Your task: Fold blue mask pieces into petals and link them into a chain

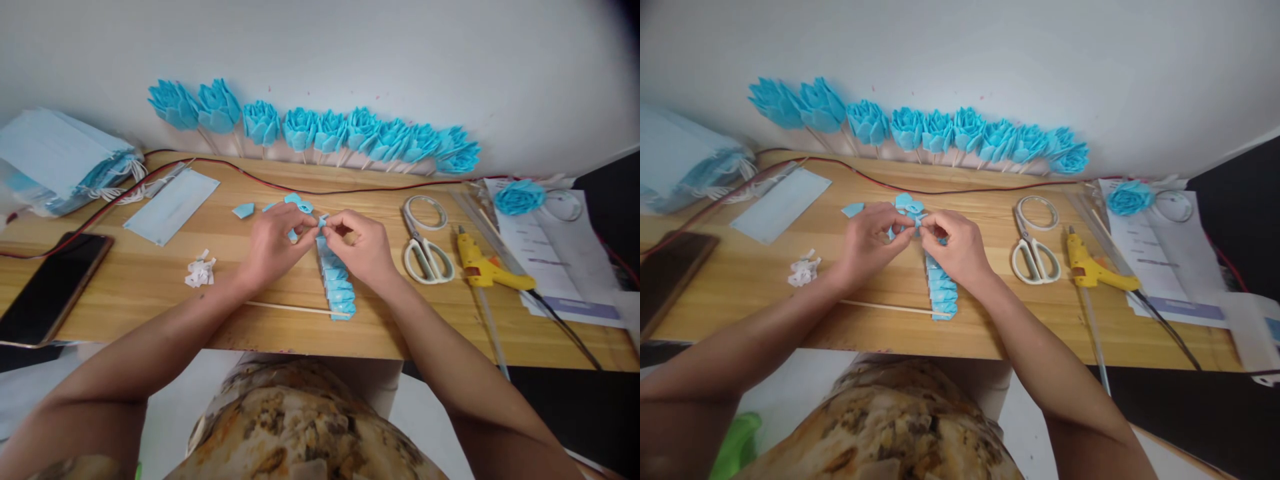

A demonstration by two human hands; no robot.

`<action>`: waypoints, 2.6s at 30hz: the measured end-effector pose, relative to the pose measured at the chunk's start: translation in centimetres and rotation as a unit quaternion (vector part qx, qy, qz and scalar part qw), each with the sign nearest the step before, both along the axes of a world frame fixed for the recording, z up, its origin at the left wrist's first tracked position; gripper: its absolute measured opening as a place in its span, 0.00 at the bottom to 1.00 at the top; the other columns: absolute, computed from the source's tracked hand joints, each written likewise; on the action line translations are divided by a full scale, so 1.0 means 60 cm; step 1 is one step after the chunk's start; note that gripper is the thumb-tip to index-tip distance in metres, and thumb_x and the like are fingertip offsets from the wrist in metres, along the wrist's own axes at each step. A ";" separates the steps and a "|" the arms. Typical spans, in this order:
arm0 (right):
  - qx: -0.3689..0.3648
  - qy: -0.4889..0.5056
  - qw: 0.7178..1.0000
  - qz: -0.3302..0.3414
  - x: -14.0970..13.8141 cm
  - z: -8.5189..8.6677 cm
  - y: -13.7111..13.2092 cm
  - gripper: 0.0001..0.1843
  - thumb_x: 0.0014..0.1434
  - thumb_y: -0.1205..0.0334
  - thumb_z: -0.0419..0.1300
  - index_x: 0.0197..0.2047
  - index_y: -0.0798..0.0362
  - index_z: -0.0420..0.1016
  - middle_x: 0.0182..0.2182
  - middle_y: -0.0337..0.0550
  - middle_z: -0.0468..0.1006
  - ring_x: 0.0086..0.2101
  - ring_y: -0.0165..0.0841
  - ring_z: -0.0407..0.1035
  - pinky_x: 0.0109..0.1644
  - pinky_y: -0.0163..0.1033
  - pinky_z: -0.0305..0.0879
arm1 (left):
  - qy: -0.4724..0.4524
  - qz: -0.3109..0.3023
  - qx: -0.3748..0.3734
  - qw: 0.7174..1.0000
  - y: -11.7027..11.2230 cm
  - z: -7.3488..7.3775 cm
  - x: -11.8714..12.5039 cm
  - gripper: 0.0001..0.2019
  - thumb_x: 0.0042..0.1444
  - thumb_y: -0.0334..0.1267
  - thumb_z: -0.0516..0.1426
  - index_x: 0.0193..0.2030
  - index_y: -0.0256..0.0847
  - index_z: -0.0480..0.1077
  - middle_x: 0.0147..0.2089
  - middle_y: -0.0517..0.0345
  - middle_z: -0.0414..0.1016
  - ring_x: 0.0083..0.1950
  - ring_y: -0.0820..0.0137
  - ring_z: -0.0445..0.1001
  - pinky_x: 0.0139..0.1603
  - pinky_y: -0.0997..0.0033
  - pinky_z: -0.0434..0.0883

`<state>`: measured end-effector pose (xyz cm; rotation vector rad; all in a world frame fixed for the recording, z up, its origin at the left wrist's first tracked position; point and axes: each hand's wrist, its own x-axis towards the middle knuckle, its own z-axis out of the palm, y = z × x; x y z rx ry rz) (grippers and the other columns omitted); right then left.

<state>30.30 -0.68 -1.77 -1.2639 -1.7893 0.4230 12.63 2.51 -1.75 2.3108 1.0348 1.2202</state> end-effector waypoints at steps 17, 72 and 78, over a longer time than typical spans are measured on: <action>-0.144 0.158 0.977 0.016 0.002 0.019 0.000 0.07 0.56 0.60 0.60 0.28 0.52 0.72 0.22 0.34 0.67 0.24 0.26 0.59 0.27 0.33 0.56 | -0.157 -0.017 -0.195 0.968 0.005 0.010 -0.007 0.10 0.62 0.42 0.57 0.32 0.40 0.71 0.28 0.59 0.72 0.28 0.72 0.67 0.30 0.70 0.63; -0.056 0.084 0.995 -0.019 -0.007 0.003 0.000 0.05 0.55 0.65 0.61 0.27 0.52 0.73 0.24 0.36 0.75 0.26 0.28 0.66 0.33 0.35 0.63 | -0.001 0.021 0.034 0.999 0.003 -0.005 -0.004 0.05 0.59 0.33 0.61 0.34 0.43 0.78 0.28 0.59 0.74 0.34 0.68 0.70 0.37 0.65 0.64; 0.002 0.007 1.000 -0.024 -0.006 -0.006 0.001 0.05 0.56 0.67 0.60 0.28 0.51 0.73 0.25 0.37 0.75 0.29 0.30 0.68 0.37 0.37 0.65 | 0.020 0.034 0.036 0.999 0.002 -0.006 -0.005 0.04 0.60 0.36 0.62 0.34 0.44 0.78 0.27 0.59 0.74 0.33 0.68 0.69 0.36 0.66 0.64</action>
